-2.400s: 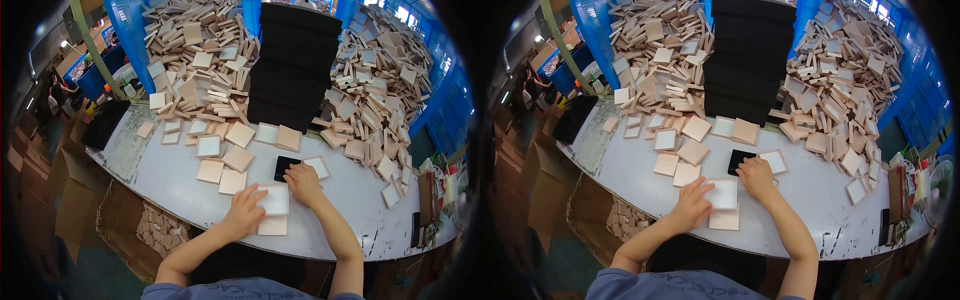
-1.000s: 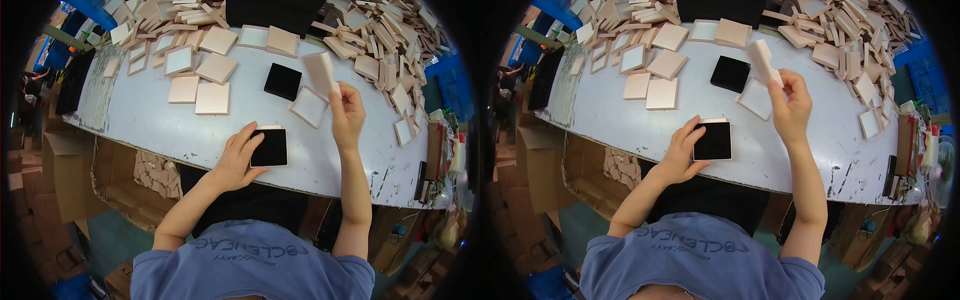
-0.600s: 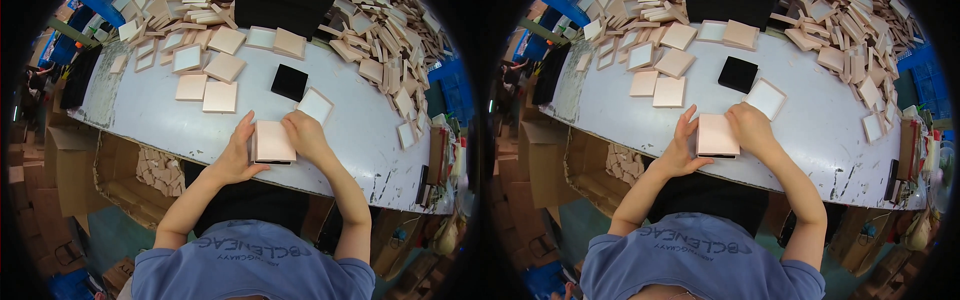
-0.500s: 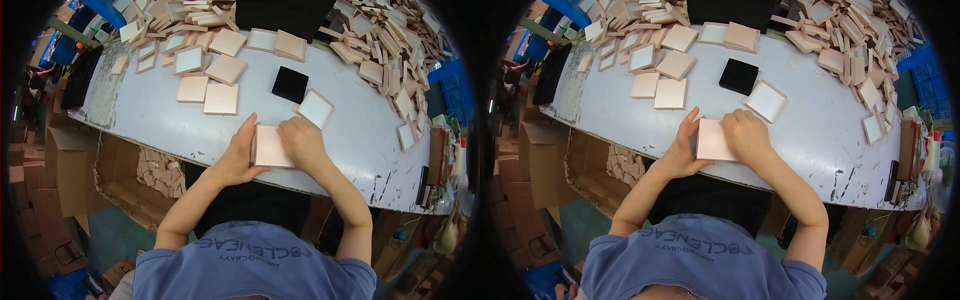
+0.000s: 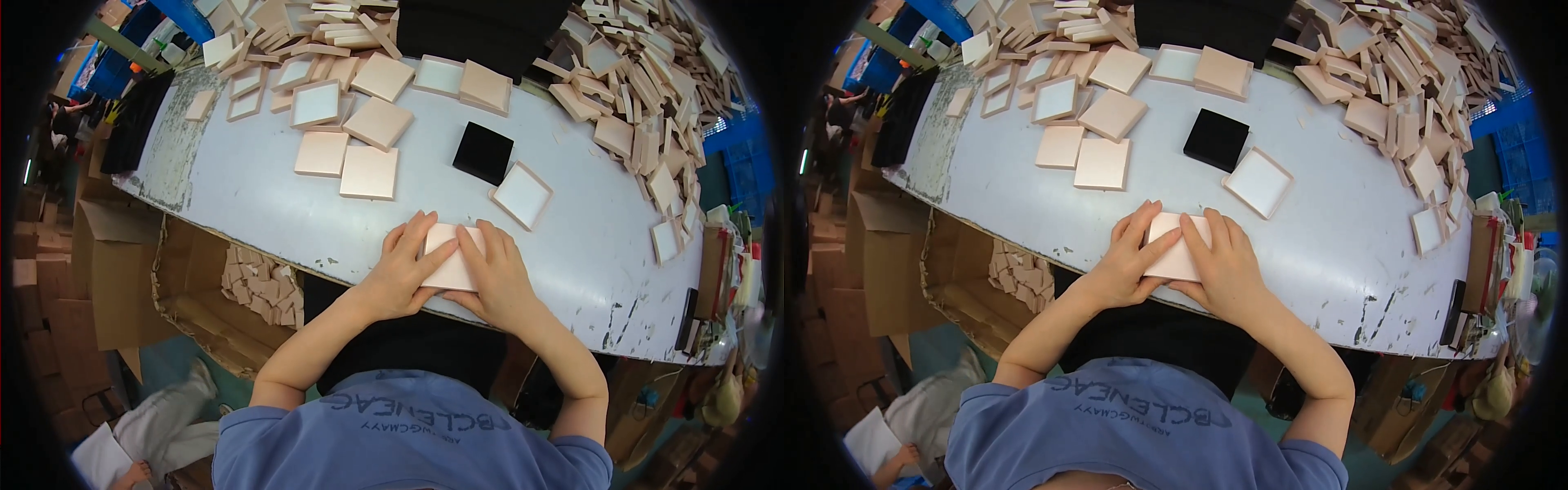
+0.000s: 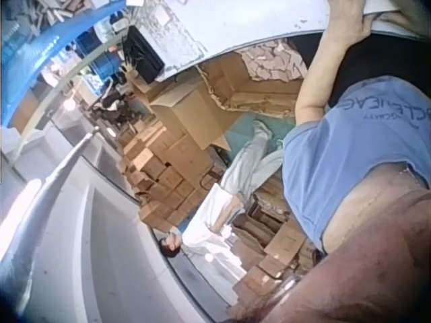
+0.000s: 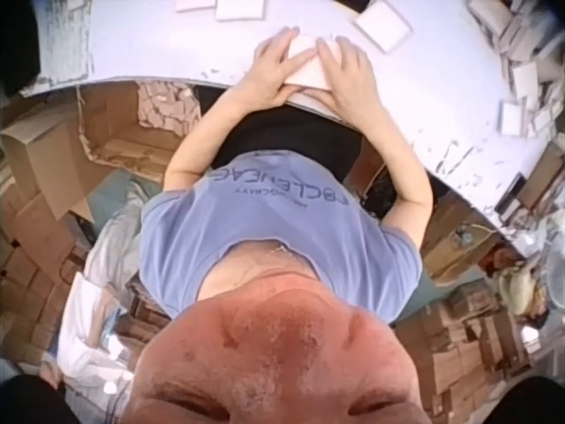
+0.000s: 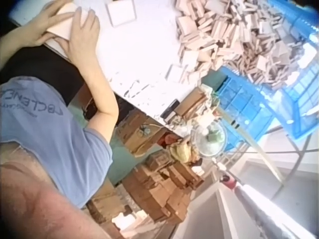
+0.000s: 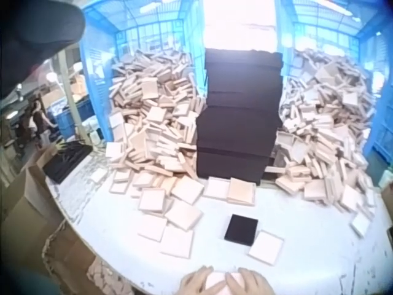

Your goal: Packaging small square boxes by assembling lids and inserts.

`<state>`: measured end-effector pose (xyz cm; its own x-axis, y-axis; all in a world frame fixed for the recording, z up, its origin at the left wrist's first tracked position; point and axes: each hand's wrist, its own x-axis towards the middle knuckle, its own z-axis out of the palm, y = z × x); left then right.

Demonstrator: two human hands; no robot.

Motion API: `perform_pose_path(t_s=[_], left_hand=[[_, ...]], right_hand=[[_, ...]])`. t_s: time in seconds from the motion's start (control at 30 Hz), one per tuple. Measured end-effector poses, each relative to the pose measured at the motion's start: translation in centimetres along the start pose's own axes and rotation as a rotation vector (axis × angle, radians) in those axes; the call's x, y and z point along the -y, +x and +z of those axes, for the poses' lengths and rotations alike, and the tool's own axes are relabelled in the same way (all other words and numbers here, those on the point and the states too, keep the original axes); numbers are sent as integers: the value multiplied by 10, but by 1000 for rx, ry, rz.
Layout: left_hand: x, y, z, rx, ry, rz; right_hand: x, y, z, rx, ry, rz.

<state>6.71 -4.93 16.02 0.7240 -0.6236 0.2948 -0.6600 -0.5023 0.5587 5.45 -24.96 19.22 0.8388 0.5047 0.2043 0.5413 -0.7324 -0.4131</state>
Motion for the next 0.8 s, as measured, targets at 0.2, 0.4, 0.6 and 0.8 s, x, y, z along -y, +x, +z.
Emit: perform_pose_path(t_s=[0.2, 0.4, 0.6, 0.8], left_hand=[[-1, 3, -7, 101, 117, -19], [7, 3, -30, 69, -48, -84], [71, 39, -67, 198, 380, -176], [80, 54, -63, 171, 524, -185]], right_hand=[[-8, -5, 12, -13, -98, -33], [-10, -4, -1, 27, 0, -15], [-52, 54, -25, -358, -54, 8], [-84, 79, -3, -253, -256, 33]])
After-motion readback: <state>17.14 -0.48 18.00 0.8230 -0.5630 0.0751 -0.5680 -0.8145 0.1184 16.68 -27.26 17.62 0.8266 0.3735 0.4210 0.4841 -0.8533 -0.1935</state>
